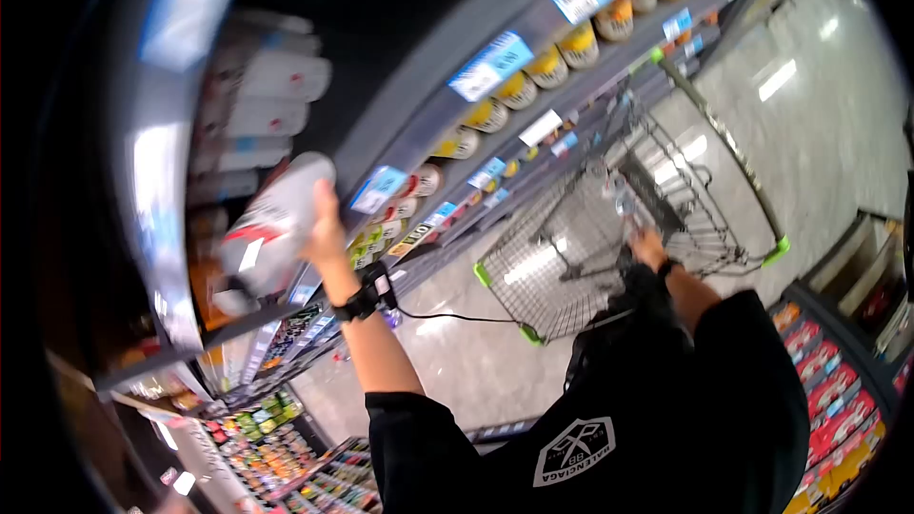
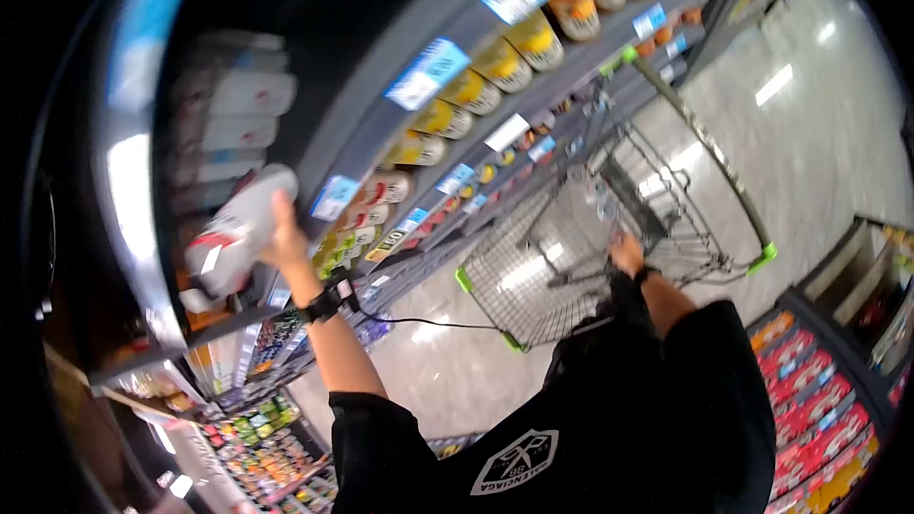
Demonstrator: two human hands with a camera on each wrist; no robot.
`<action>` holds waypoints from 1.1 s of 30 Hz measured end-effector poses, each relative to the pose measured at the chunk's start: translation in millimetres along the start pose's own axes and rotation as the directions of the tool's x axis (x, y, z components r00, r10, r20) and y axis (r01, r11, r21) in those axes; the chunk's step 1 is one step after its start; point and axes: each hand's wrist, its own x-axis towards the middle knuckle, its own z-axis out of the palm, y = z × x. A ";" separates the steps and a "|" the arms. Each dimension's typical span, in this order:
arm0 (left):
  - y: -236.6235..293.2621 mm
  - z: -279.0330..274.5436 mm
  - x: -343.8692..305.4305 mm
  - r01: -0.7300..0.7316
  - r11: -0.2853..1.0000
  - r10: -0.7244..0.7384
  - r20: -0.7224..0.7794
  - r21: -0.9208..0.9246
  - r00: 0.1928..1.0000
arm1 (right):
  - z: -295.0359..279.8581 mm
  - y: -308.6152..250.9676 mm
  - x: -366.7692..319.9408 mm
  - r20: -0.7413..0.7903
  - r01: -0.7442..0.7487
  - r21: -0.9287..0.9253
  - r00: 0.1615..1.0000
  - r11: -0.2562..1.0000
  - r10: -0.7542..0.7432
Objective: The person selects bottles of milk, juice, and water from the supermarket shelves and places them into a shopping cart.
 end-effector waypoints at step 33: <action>184.3 -93.4 -490.4 0.587 0.760 -0.206 0.754 -0.278 0.624 | 8.3 -84.0 -384.7 0.224 0.793 -0.157 0.609 0.589 -0.761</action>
